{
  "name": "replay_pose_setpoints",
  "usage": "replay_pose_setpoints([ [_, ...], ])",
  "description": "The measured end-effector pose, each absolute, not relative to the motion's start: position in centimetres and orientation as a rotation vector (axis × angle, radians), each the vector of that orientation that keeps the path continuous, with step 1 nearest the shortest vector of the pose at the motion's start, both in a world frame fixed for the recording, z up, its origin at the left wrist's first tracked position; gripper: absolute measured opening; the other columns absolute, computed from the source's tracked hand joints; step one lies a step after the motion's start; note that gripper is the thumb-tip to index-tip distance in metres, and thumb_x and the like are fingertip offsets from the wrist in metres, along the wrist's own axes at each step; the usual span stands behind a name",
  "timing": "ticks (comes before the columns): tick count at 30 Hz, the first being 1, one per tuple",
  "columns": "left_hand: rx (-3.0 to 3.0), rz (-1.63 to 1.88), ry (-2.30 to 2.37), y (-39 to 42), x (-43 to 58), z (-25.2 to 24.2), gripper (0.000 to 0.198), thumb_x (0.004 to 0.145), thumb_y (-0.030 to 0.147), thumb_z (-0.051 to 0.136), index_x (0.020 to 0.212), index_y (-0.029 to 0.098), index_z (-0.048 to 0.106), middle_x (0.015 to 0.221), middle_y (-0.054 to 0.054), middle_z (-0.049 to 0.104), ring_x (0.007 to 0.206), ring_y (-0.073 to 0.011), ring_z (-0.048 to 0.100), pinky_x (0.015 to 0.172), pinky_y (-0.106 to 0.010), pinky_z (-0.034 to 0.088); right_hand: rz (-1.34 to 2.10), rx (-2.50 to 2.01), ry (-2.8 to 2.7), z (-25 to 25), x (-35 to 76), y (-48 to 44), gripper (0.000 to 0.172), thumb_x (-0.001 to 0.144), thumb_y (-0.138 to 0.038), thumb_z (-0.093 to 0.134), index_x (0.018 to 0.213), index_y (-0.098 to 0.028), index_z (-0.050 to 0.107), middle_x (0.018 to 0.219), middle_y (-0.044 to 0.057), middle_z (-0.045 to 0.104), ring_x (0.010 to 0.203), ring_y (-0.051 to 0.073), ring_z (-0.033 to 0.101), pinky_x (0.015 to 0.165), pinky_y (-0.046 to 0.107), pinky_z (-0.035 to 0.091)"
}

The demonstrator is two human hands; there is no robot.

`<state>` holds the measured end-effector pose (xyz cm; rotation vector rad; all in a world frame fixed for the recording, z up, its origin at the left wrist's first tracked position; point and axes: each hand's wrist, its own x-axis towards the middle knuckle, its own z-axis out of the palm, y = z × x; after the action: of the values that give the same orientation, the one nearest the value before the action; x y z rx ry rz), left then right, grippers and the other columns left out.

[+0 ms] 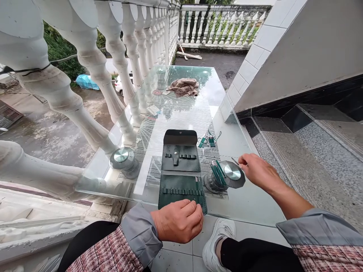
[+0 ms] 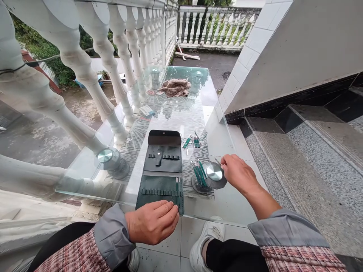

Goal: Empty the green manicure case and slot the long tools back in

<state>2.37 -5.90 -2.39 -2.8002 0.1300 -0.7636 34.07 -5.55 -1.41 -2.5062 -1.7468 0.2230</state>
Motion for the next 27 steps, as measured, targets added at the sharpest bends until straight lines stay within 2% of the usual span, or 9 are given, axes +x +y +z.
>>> replay_pose_setpoints([
  [2,-2.803,-0.758,0.137,-5.9,2.3,-2.4,0.018,0.086,0.016,0.051,0.093,0.006,0.065,0.094,-0.014,0.065,0.084,-0.0205,0.062,0.073,-0.033,0.052,0.162,-2.522,-1.645,-2.2,35.4,-5.6,0.018,0.078,-0.03,0.047,0.089,-0.022,0.059,0.095,0.008,0.059,0.088,0.023,0.054,0.066,0.032,0.04],
  [6,-2.801,-0.738,0.132,-5.9,2.2,-2.5,0.019,0.087,0.016,0.05,0.093,0.007,0.064,0.095,-0.014,0.064,0.084,-0.0203,0.062,0.073,-0.033,0.052,0.051,-2.527,-1.462,-3.5,37.5,-5.6,0.04,0.074,-0.037,0.052,0.109,-0.017,0.058,0.111,0.015,0.058,0.104,0.03,0.052,0.077,0.038,0.042],
  [10,-2.795,-0.737,0.127,-6.0,2.2,-2.6,0.019,0.087,0.017,0.049,0.093,0.007,0.064,0.094,-0.014,0.064,0.084,-0.0202,0.062,0.072,-0.033,0.051,0.206,-2.531,-1.268,-3.5,38.8,-6.0,0.035,0.073,-0.029,0.052,0.104,-0.016,0.061,0.098,0.012,0.065,0.087,0.026,0.06,0.073,0.037,0.043],
  [14,-2.793,-0.73,0.127,-6.0,2.2,-2.5,0.018,0.086,0.016,0.05,0.093,0.007,0.064,0.093,-0.014,0.064,0.081,-0.0193,0.061,0.072,-0.033,0.051,0.253,-2.488,-1.148,-2.7,39.7,-6.6,0.028,0.071,-0.025,0.051,0.095,-0.02,0.065,0.081,0.009,0.068,0.077,0.025,0.06,0.067,0.036,0.041],
  [18,-2.791,-0.702,0.131,-5.9,2.3,-2.4,0.018,0.087,0.017,0.049,0.092,0.008,0.064,0.093,-0.014,0.064,0.081,-0.0183,0.061,0.071,-0.032,0.051,0.203,-2.496,-1.027,-1.9,39.2,-6.5,0.04,0.071,-0.024,0.049,0.107,-0.017,0.062,0.079,0.009,0.066,0.075,0.026,0.059,0.069,0.039,0.043],
  [21,-2.786,-0.709,0.132,-5.9,2.3,-2.4,0.018,0.087,0.017,0.049,0.091,0.009,0.065,0.093,-0.013,0.064,0.082,-0.0188,0.061,0.071,-0.032,0.051,0.372,-2.144,-0.838,-0.9,36.9,-5.9,0.055,0.069,-0.025,0.054,0.123,-0.018,0.052,0.077,0.004,0.06,0.067,0.02,0.058,0.067,0.037,0.048],
  [23,-2.787,-0.725,0.136,-6.0,2.4,-2.5,0.018,0.086,0.017,0.049,0.091,0.009,0.065,0.093,-0.013,0.065,0.082,-0.0191,0.061,0.07,-0.032,0.051,0.575,-1.857,-0.78,-0.1,34.4,-5.5,0.063,0.063,-0.025,0.061,0.125,-0.019,0.049,0.073,0.0,0.053,0.062,0.015,0.054,0.062,0.033,0.051],
  [25,-2.788,-0.726,0.142,-6.0,2.4,-2.5,0.018,0.087,0.018,0.049,0.091,0.009,0.065,0.094,-0.013,0.065,0.083,-0.0194,0.062,0.07,-0.032,0.051,0.747,-1.712,-0.854,0.6,31.7,-5.3,0.063,0.061,-0.026,0.065,0.122,-0.019,0.05,0.071,-0.003,0.051,0.06,0.013,0.053,0.058,0.031,0.051],
  [27,-2.79,-0.71,0.157,-6.1,2.4,-2.5,0.018,0.087,0.018,0.05,0.093,0.009,0.064,0.095,-0.013,0.064,0.084,-0.0196,0.062,0.07,-0.032,0.051,0.887,-1.643,-0.951,1.1,29.1,-5.1,0.055,0.061,-0.029,0.067,0.114,-0.018,0.054,0.071,-0.003,0.051,0.057,0.012,0.053,0.056,0.031,0.052],
])
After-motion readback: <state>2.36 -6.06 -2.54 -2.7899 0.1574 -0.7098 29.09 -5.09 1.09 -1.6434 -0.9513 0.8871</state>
